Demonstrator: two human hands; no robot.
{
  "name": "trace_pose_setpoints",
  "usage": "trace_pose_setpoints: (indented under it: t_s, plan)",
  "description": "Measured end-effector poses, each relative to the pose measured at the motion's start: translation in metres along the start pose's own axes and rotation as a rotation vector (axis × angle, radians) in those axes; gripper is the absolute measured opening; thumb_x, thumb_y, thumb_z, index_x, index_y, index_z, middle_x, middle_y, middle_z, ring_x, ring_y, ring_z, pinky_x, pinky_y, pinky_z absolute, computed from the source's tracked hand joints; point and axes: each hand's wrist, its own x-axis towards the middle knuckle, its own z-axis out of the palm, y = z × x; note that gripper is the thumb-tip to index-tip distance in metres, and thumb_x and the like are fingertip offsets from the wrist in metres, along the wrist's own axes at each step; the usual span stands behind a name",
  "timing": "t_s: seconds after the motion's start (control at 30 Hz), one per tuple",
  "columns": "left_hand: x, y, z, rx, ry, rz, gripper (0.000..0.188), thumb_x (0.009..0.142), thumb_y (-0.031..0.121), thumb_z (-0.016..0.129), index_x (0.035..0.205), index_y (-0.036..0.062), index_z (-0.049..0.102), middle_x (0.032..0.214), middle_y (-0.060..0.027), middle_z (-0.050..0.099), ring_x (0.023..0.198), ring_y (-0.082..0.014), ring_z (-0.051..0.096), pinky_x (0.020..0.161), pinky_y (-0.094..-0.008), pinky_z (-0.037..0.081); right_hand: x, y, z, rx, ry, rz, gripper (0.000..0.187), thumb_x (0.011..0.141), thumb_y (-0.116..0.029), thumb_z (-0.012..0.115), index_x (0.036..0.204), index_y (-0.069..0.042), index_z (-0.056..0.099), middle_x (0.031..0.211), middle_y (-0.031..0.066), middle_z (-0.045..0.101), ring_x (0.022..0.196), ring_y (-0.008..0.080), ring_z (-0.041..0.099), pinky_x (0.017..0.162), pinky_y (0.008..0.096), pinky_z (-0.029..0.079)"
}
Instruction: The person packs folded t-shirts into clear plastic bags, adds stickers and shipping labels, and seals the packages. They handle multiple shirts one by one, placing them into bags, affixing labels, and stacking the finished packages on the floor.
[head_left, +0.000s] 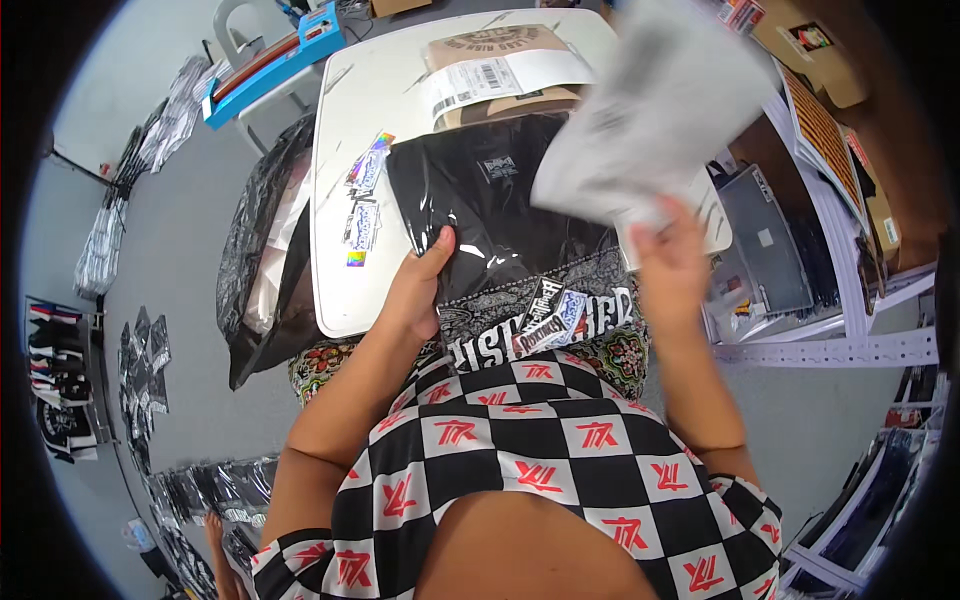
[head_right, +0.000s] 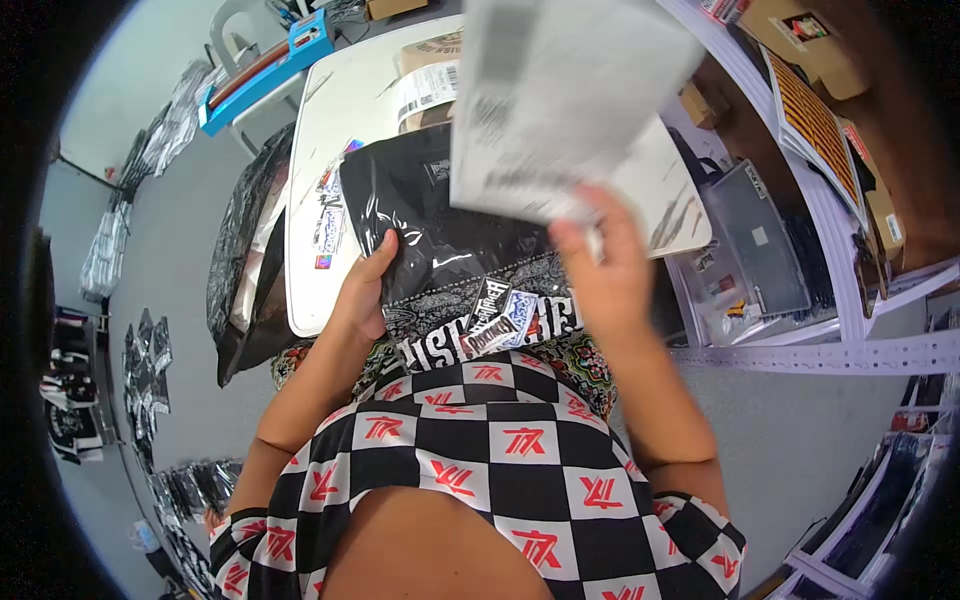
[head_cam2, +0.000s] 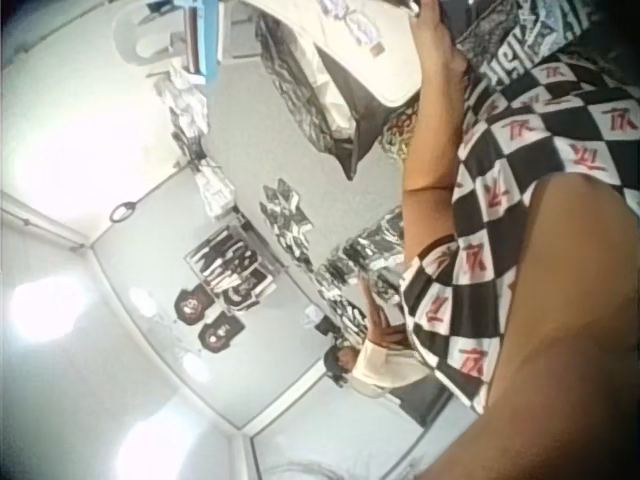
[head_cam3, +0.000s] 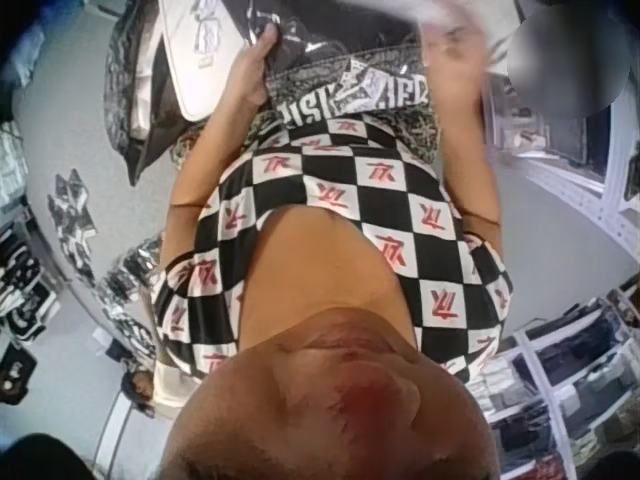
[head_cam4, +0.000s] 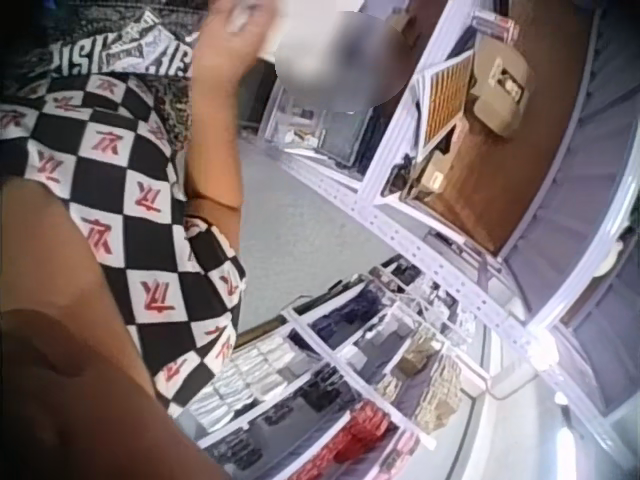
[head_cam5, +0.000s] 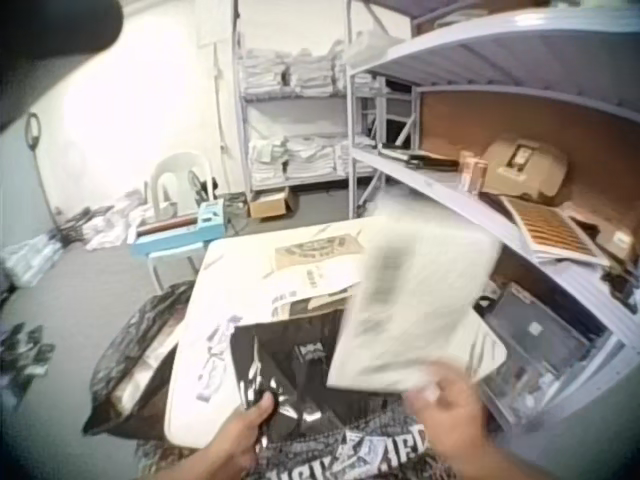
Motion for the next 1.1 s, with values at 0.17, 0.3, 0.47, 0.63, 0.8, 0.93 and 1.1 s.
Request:
trace_pose_setpoints:
  t_s: [0.17,0.3,0.47,0.63,0.8,0.93,1.1]
  plan:
    - [-0.004,-0.004,-0.005,-0.011,-0.042,0.015,0.043,0.078,0.026,0.055,0.11,0.0005,0.038,0.094,-0.0113,0.054,0.083,-0.0205,0.056,0.073,-0.0335,0.047,-0.045,0.013,0.024,-0.147,-0.392,0.259,0.038,0.076,-0.013,0.056,0.112,-0.004,0.046,0.094,0.0119,0.055,0.08,0.0172,0.054,0.069,0.0246,0.041]
    - [-0.011,-0.002,-0.005,0.09,-0.049,0.108,0.044,0.075,0.021,0.06,0.109,0.0021,0.039,0.095,-0.0108,0.054,0.085,-0.0199,0.055,0.074,-0.0324,0.046,-0.036,-0.004,0.009,-0.601,-0.706,0.329,0.034,0.075,-0.019,0.056,0.107,-0.009,0.05,0.09,0.013,0.055,0.078,0.0245,0.054,0.067,0.0282,0.042]
    - [-0.011,0.0,-0.008,0.052,-0.097,0.054,0.04,0.076,0.014,0.057,0.109,0.0016,0.039,0.098,-0.011,0.053,0.087,-0.0201,0.054,0.073,-0.0322,0.046,-0.002,-0.035,0.02,-0.842,-0.68,-0.33,0.041,0.064,-0.016,0.063,0.103,-0.015,0.052,0.099,0.0072,0.049,0.096,0.0234,0.046,0.081,0.0331,0.036]
    - [-0.013,0.002,-0.009,0.053,-0.102,0.027,0.034,0.078,0.01,0.052,0.109,0.0017,0.039,0.097,-0.0115,0.053,0.086,-0.0199,0.055,0.07,-0.0307,0.048,0.029,-0.017,0.047,-0.793,-0.906,-0.653,0.062,0.058,-0.015,0.067,0.115,-0.016,0.043,0.105,0.0055,0.046,0.101,0.0229,0.041,0.088,0.036,0.03]
    - [-0.018,-0.002,-0.015,0.103,-0.071,0.078,0.033,0.08,0.013,0.051,0.109,0.0025,0.041,0.097,-0.0086,0.053,0.09,-0.0178,0.051,0.078,-0.03,0.042,0.031,-0.017,0.046,-0.765,-0.981,-0.217,0.058,0.062,-0.014,0.065,0.115,-0.013,0.042,0.096,0.0083,0.051,0.096,0.0248,0.046,0.084,0.0351,0.035]
    - [-0.015,-0.004,-0.022,0.175,-0.09,0.09,0.034,0.08,0.017,0.052,0.109,0.004,0.042,0.098,-0.0069,0.052,0.093,-0.016,0.048,0.083,-0.0284,0.035,0.023,0.01,0.036,-0.065,-0.684,0.284,0.049,0.071,-0.008,0.059,0.115,-0.008,0.039,0.094,0.0103,0.053,0.085,0.0192,0.052,0.074,0.0284,0.041]
    - [-0.019,-0.001,-0.004,0.224,-0.121,0.143,0.04,0.077,0.019,0.057,0.11,0.0032,0.041,0.099,-0.0084,0.052,0.094,-0.017,0.048,0.082,-0.0297,0.037,0.015,0.021,0.069,0.161,-0.405,0.271,0.05,0.073,-0.004,0.056,0.119,-0.006,0.035,0.088,0.0087,0.053,0.081,0.0125,0.051,0.07,0.023,0.041]
